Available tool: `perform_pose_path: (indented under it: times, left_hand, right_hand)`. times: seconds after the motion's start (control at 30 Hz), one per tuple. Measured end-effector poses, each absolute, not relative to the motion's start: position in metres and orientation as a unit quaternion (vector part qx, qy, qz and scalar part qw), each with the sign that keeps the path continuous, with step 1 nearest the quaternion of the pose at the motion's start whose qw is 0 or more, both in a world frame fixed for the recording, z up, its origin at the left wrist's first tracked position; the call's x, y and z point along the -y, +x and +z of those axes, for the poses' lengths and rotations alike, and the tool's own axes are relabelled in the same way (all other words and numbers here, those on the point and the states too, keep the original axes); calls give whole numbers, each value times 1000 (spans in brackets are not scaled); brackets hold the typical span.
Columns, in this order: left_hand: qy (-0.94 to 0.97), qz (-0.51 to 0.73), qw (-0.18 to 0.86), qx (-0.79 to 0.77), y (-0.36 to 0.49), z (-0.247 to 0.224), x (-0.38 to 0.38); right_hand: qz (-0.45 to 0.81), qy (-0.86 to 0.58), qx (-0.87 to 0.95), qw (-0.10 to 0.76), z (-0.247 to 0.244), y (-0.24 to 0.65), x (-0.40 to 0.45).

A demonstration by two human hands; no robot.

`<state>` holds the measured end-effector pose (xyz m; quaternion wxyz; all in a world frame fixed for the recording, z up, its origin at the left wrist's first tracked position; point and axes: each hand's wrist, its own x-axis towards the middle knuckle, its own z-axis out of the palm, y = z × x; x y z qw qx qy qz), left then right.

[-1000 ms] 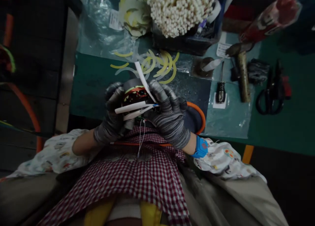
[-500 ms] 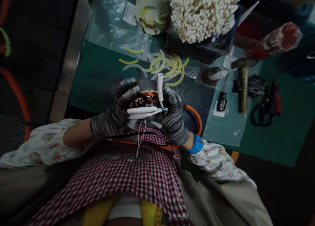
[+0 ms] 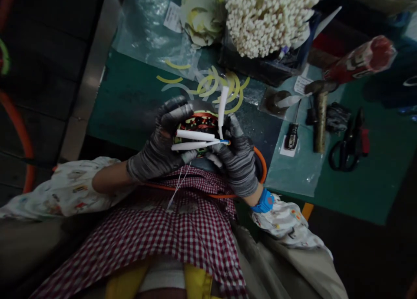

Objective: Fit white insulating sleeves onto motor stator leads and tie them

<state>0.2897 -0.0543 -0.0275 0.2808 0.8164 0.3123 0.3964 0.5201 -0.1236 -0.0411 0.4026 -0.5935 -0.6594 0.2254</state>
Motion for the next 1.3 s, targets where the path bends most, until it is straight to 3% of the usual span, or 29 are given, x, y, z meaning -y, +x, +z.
perform_pose_path:
  times: [0.13, 0.5, 0.83, 1.03, 1.17, 1.3]
  left_hand:
    - [821, 366, 277, -338, 299, -18, 57]
    - [842, 325, 250, -351, 306, -12, 64]
    - [825, 325, 327, -328, 305, -13, 50]
    - [801, 310, 378, -346, 305, -7, 46]
    - [804, 326, 356, -346, 305, -15, 51]
    - [823, 351, 309, -323, 305, -20, 54]
  right_hand:
    - [207, -552, 719, 368, -33, 545, 117]
    - [128, -513, 742, 411, -43, 545, 128]
    - [154, -524, 748, 376, -39, 549, 131]
    - [99, -515, 758, 387, -42, 545, 138]
    - [64, -528, 743, 407, -37, 536, 135]
    - [84, -550, 743, 373, -34, 538, 131]
